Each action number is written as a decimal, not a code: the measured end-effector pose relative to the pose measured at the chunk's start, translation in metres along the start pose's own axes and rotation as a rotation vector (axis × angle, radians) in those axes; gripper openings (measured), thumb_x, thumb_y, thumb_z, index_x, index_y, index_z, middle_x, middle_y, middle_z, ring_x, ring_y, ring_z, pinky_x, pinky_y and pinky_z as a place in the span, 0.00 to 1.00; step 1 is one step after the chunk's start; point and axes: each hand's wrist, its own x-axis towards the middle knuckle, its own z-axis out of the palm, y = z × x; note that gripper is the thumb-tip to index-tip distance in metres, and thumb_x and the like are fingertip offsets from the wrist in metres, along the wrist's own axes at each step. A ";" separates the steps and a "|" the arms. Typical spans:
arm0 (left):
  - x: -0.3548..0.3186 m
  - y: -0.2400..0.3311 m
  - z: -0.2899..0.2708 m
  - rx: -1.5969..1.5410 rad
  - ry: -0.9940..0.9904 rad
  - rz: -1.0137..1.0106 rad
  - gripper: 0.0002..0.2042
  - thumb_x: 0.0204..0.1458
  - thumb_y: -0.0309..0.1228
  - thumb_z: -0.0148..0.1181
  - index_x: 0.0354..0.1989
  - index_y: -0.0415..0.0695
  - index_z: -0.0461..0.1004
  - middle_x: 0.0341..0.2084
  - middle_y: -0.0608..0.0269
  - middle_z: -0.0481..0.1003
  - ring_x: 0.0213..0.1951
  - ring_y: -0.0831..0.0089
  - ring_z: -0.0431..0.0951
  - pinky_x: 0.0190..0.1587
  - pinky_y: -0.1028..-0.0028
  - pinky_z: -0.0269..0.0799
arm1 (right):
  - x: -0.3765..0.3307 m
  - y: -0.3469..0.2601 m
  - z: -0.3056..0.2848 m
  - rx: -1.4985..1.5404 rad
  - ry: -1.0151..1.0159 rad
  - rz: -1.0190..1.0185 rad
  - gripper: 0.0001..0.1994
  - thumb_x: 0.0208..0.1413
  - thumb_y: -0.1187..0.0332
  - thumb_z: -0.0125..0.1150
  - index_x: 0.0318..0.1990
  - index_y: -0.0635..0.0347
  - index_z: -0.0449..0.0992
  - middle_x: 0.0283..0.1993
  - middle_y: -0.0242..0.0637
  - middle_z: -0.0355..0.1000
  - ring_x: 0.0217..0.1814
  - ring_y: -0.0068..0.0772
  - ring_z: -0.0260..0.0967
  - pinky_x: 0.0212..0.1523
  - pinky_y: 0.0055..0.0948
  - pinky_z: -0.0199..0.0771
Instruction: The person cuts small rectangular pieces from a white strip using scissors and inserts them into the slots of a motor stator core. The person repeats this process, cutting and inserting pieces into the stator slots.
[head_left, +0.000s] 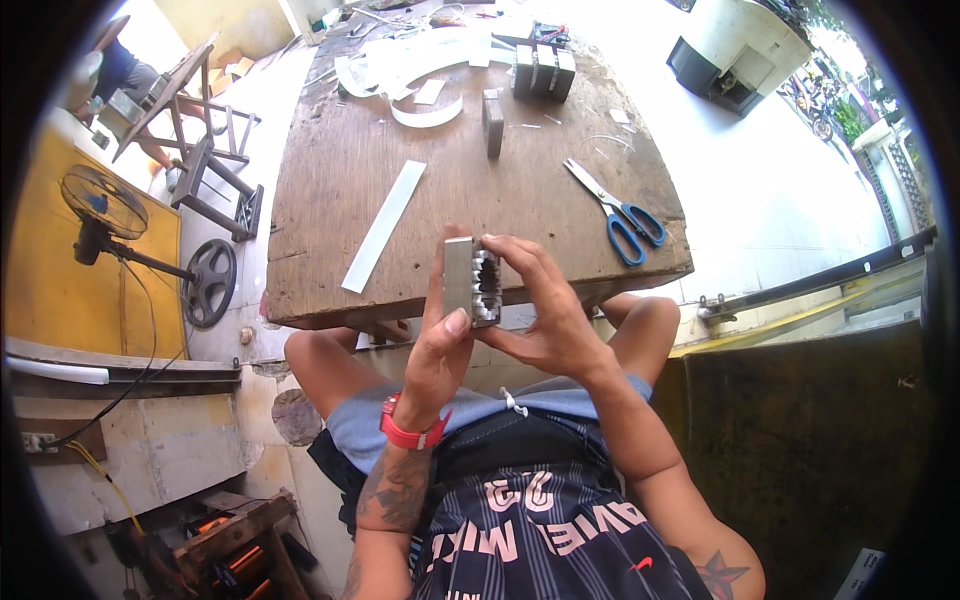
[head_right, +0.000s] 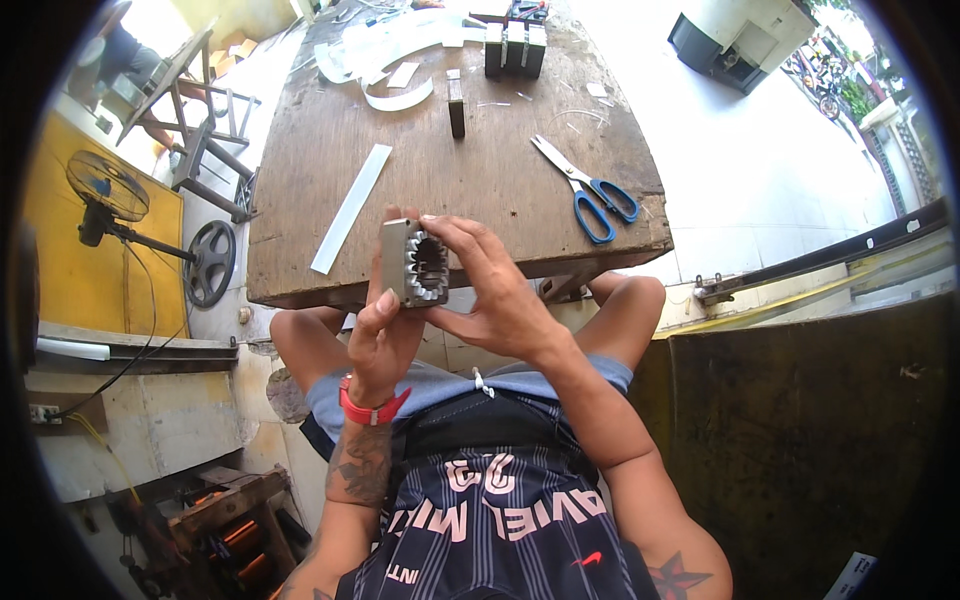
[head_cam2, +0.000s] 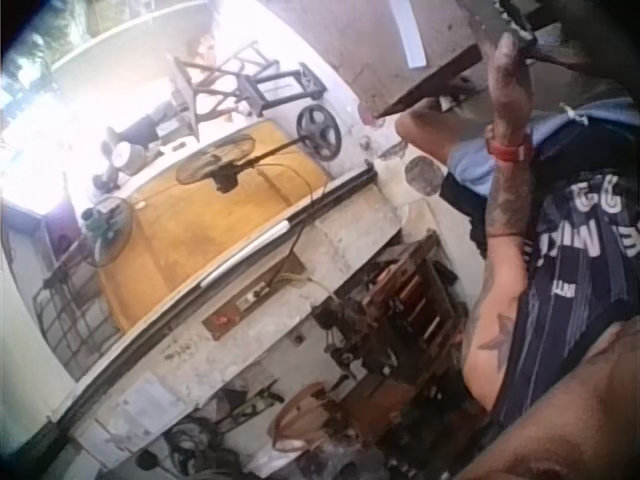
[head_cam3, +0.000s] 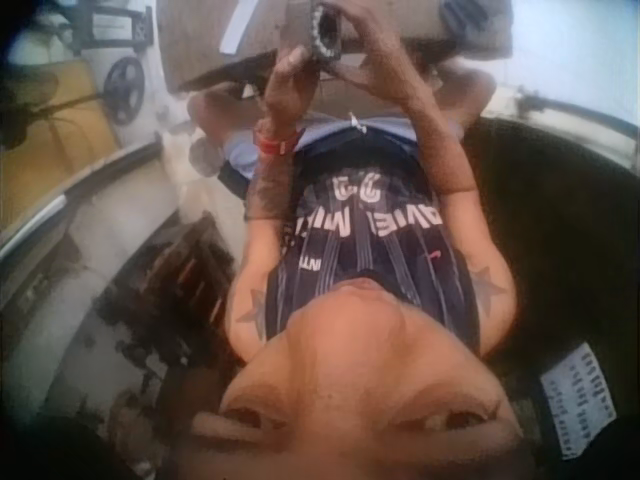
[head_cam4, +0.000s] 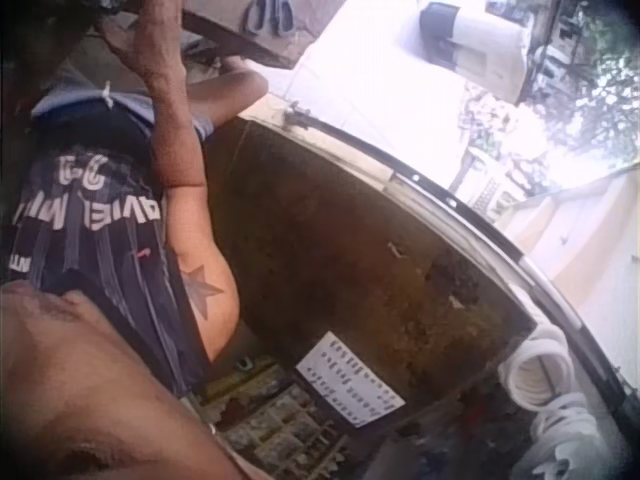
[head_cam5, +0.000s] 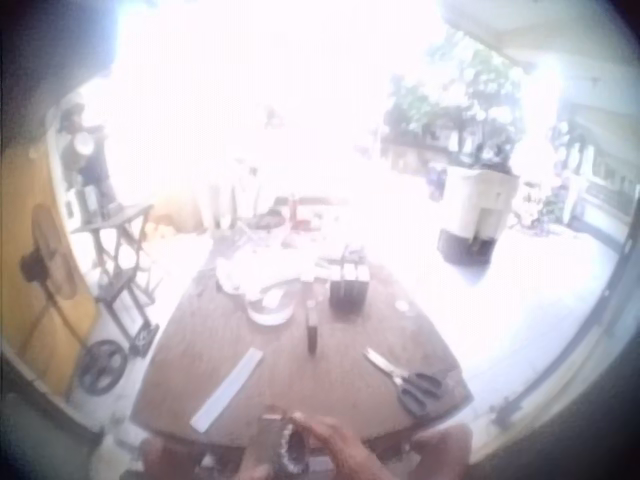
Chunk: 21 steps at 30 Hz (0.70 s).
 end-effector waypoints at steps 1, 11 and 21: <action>0.003 0.004 -0.003 0.030 -0.044 -0.004 0.44 0.65 0.48 0.57 0.82 0.41 0.42 0.77 0.49 0.55 0.77 0.60 0.56 0.76 0.62 0.53 | 0.002 0.003 -0.007 0.018 -0.010 -0.003 0.47 0.46 0.70 0.81 0.74 0.58 0.61 0.70 0.49 0.64 0.74 0.56 0.62 0.72 0.46 0.69; 0.060 0.021 -0.029 0.021 0.004 -0.204 0.24 0.74 0.30 0.49 0.74 0.35 0.56 0.59 0.49 0.75 0.63 0.62 0.77 0.65 0.61 0.77 | 0.036 0.036 -0.029 -0.269 0.140 -0.167 0.49 0.39 0.68 0.85 0.73 0.53 0.65 0.69 0.45 0.67 0.72 0.50 0.62 0.72 0.46 0.65; 0.224 0.074 -0.019 0.394 0.103 0.091 0.25 0.67 0.30 0.62 0.70 0.35 0.67 0.51 0.49 0.81 0.49 0.67 0.84 0.56 0.68 0.83 | 0.024 0.086 -0.074 -0.686 -0.062 0.384 0.38 0.63 0.44 0.66 0.73 0.58 0.66 0.72 0.50 0.63 0.75 0.54 0.57 0.76 0.50 0.59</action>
